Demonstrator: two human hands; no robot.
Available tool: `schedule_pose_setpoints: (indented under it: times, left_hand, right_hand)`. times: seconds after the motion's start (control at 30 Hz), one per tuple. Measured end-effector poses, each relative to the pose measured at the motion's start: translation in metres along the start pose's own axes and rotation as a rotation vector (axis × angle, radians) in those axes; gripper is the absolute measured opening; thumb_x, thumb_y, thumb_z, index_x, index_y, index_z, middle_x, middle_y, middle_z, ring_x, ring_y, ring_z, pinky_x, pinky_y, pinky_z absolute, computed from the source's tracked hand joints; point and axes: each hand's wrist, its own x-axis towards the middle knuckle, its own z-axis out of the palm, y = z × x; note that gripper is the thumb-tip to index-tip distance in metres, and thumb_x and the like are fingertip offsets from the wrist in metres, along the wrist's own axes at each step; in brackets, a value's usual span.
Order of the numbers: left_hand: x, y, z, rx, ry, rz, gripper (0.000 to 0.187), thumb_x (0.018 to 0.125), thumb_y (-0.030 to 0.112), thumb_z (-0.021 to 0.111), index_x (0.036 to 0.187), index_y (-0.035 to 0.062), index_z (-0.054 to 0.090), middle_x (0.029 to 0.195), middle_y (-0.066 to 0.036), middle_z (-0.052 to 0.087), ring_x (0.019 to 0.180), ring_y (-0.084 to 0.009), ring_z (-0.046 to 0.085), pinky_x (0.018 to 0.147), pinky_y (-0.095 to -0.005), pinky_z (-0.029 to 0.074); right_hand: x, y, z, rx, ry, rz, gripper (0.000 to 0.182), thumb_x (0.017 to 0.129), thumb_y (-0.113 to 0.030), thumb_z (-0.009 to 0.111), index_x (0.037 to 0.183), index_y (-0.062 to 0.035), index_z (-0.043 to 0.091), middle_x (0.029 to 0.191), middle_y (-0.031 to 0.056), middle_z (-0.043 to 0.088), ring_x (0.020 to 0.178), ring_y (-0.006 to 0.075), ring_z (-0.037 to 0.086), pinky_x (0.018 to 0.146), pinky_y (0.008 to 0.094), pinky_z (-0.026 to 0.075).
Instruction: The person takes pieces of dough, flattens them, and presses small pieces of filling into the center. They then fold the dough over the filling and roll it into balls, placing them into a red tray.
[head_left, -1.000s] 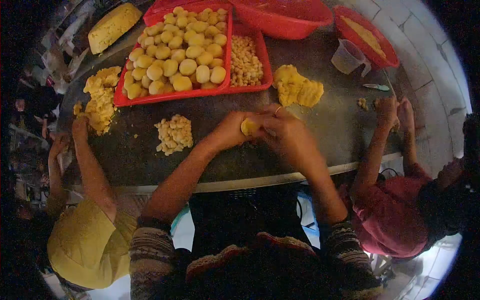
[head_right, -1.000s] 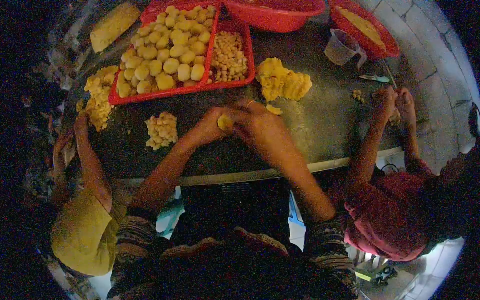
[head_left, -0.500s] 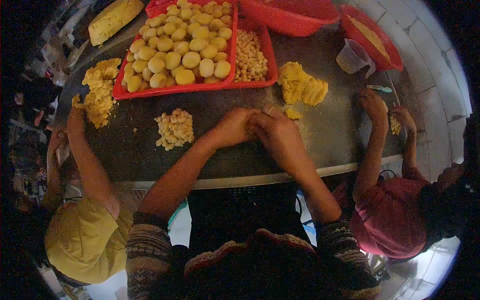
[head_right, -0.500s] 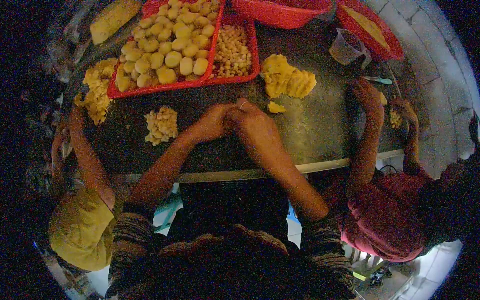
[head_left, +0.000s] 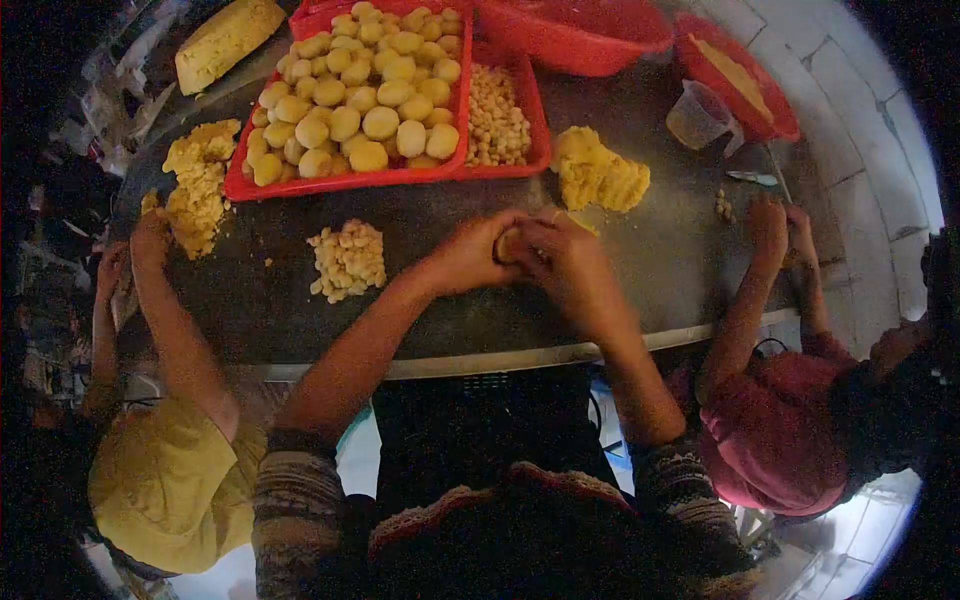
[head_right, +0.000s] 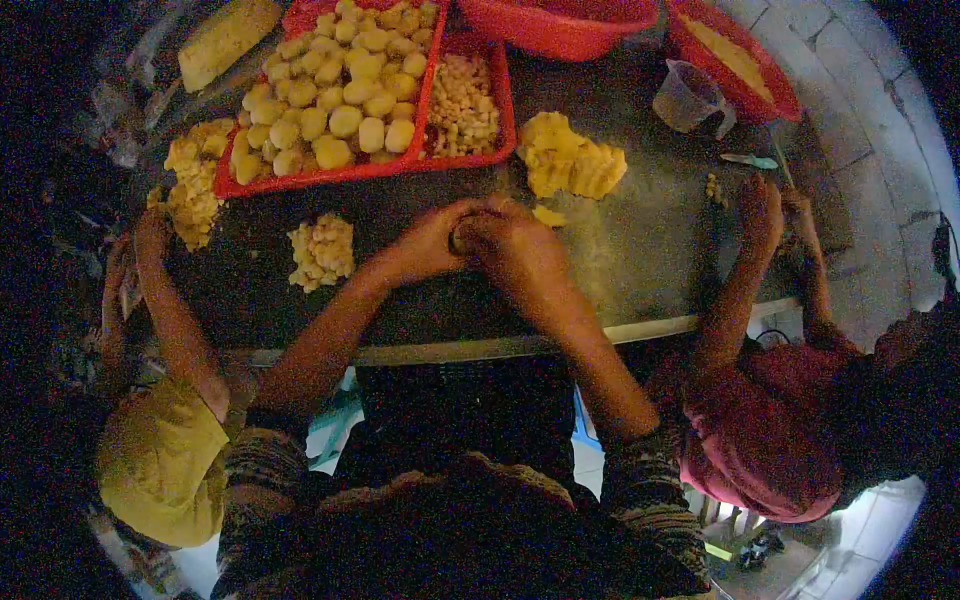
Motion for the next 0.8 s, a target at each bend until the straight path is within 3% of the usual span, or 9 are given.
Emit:
schedule_pose_setpoints:
  times: [0.07,0.13,0.3,0.4,0.47,0.57,0.67,0.73,0.8]
  left_hand:
    - [0.001,0.008,-0.004,-0.073,0.038,0.016,0.040,0.065,0.011,0.074,0.102,0.0040,0.059,0.095,-0.011,0.066,0.091,-0.0241,0.063,0.078,-0.0360,0.049]
    - [0.000,0.013,-0.011,0.091,-0.170,-0.044,0.043,0.065,0.014,0.075,0.104,0.0052,0.058,0.096,-0.012,0.065,0.092,-0.0259,0.063,0.079,-0.0369,0.049]
    - [0.000,0.008,-0.007,0.190,-0.078,-0.049,0.044,0.064,0.015,0.076,0.104,0.0059,0.058,0.096,-0.012,0.065,0.092,-0.0270,0.062,0.078,-0.0370,0.049]
    - [0.001,-0.005,-0.002,0.081,0.001,0.012,0.042,0.065,0.016,0.075,0.103,0.0055,0.059,0.096,-0.012,0.065,0.091,-0.0277,0.063,0.077,-0.0370,0.049]
    - [0.001,-0.005,-0.003,-0.063,0.002,0.057,0.043,0.066,0.017,0.075,0.104,0.0055,0.059,0.096,-0.012,0.065,0.091,-0.0279,0.063,0.077,-0.0372,0.049]
    - [0.001,0.006,-0.009,0.103,-0.128,-0.032,0.049,0.066,0.021,0.076,0.109,0.0060,0.057,0.100,-0.013,0.065,0.092,-0.0280,0.062,0.078,-0.0376,0.048]
    - [0.001,0.012,-0.011,0.191,-0.171,-0.162,0.052,0.066,0.022,0.078,0.110,0.0061,0.057,0.102,-0.013,0.064,0.094,-0.0262,0.062,0.079,-0.0367,0.048]
    - [0.001,0.007,-0.007,0.142,0.012,0.012,0.048,0.066,0.021,0.078,0.108,0.0066,0.059,0.101,-0.012,0.065,0.093,-0.0262,0.063,0.079,-0.0355,0.049]
    - [0.001,0.009,-0.009,0.071,-0.049,0.035,0.049,0.067,0.022,0.078,0.108,0.0061,0.059,0.101,-0.012,0.065,0.093,-0.0252,0.063,0.080,-0.0352,0.049]
  right_hand:
    - [-0.002,0.004,-0.005,0.206,0.072,-0.250,0.014,0.079,-0.014,0.057,0.089,-0.0052,0.063,0.093,0.0165,0.059,0.084,0.0362,0.058,0.073,0.0432,0.048]
    - [-0.002,0.004,0.003,0.126,0.072,-0.195,0.014,0.079,-0.013,0.057,0.088,-0.0052,0.063,0.093,0.0164,0.059,0.085,0.0360,0.058,0.074,0.0427,0.048]
    - [-0.003,-0.003,0.011,-0.041,0.018,-0.003,0.013,0.076,-0.010,0.059,0.088,-0.0045,0.062,0.093,0.0156,0.059,0.087,0.0355,0.057,0.076,0.0415,0.048]
    - [0.001,0.003,-0.003,0.095,-0.013,-0.060,0.014,0.076,-0.009,0.059,0.089,-0.0042,0.061,0.091,0.0157,0.058,0.087,0.0360,0.057,0.075,0.0421,0.048]
    - [-0.001,0.006,-0.005,0.252,0.097,-0.305,0.013,0.080,-0.011,0.059,0.091,-0.0057,0.065,0.089,0.0147,0.057,0.082,0.0330,0.058,0.069,0.0383,0.048]
    - [-0.003,-0.003,0.004,-0.029,0.032,-0.099,0.017,0.073,-0.008,0.061,0.090,-0.0046,0.062,0.094,0.0156,0.059,0.085,0.0354,0.059,0.073,0.0413,0.049]
    - [0.001,0.001,0.014,-0.050,0.051,-0.056,0.020,0.071,-0.005,0.063,0.091,-0.0053,0.063,0.096,0.0152,0.059,0.087,0.0344,0.059,0.074,0.0402,0.049]
    - [0.000,0.005,0.002,0.074,0.023,-0.067,0.017,0.073,-0.006,0.061,0.090,-0.0054,0.063,0.095,0.0154,0.059,0.086,0.0347,0.059,0.073,0.0406,0.049]
    - [0.004,0.005,-0.004,0.196,0.008,-0.087,0.015,0.075,-0.007,0.059,0.090,-0.0056,0.063,0.094,0.0157,0.059,0.085,0.0350,0.059,0.073,0.0410,0.049]
